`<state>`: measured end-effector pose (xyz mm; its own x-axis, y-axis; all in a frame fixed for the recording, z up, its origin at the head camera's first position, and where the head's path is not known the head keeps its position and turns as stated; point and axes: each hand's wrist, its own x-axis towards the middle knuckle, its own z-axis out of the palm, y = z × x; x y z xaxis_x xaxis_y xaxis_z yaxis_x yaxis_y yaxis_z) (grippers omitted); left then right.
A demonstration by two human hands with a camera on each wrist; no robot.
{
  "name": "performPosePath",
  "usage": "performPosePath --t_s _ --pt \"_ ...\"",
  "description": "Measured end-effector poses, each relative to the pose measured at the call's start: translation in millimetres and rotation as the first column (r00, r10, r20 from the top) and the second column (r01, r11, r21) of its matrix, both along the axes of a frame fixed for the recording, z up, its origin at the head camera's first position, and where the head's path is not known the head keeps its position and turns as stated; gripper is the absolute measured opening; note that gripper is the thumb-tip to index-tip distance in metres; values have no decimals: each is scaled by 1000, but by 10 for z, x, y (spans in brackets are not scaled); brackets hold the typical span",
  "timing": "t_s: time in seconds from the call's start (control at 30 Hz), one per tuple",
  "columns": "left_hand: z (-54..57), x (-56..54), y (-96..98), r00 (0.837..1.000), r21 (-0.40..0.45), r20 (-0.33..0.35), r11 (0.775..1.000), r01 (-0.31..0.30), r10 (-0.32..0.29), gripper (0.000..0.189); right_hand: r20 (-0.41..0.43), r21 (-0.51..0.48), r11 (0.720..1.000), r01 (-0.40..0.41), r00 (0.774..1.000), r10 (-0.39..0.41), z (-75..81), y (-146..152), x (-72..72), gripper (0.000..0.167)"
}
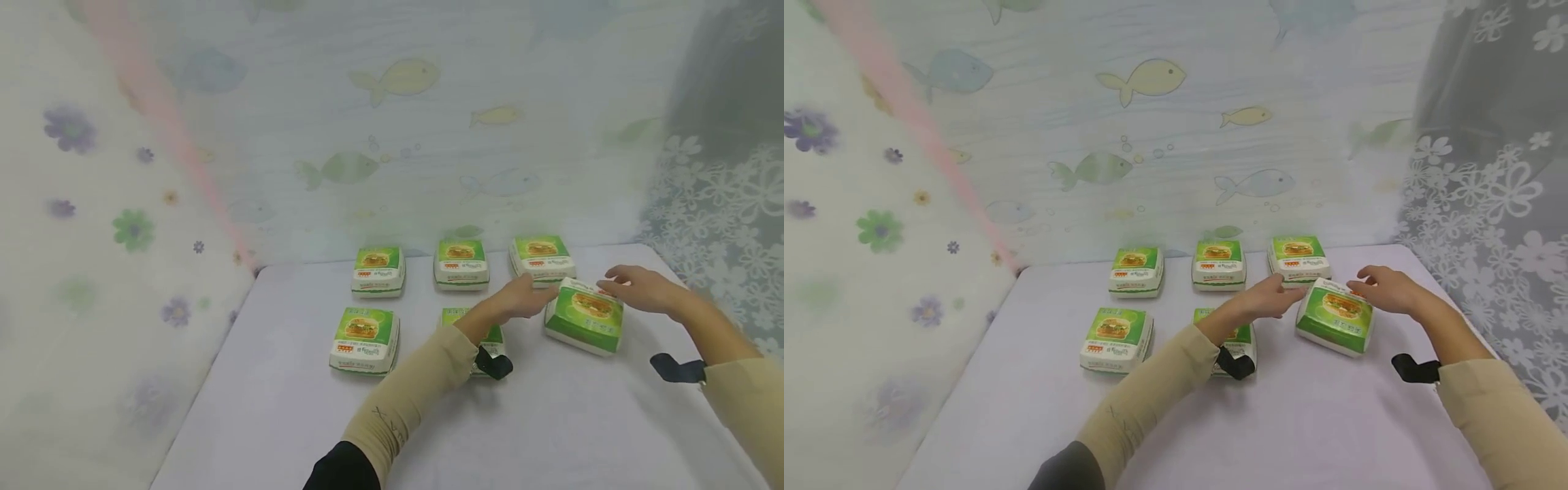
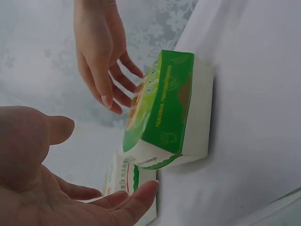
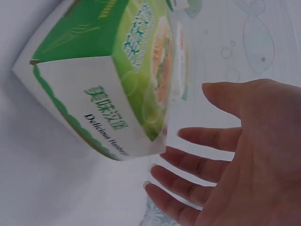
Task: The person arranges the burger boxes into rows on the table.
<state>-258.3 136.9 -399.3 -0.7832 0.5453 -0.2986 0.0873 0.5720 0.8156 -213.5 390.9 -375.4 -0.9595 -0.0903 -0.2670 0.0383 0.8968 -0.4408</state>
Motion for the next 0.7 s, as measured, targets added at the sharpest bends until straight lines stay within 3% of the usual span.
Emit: performPosePath --t_s 0.1,0.23,0.37,0.47,0.7 --pt "-75 49 33 1000 -18 -9 1000 -11 10 69 -9 -11 1000 7 1000 -7 -83 7 33 71" --pt "-188 73 93 999 -23 -23 999 -27 26 54 -4 -32 999 25 1000 -25 -142 9 44 72" --pt "-275 114 169 997 -50 -19 996 -71 70 52 1 -61 998 26 1000 -26 -181 -3 65 70" --pt "-304 164 223 995 -60 -1 993 -101 101 52 -6 -69 997 18 1000 -19 -221 -7 82 68" --pt "-346 231 286 992 -68 61 992 -102 106 33 -9 -86 996 16 1000 -17 -303 6 109 68"
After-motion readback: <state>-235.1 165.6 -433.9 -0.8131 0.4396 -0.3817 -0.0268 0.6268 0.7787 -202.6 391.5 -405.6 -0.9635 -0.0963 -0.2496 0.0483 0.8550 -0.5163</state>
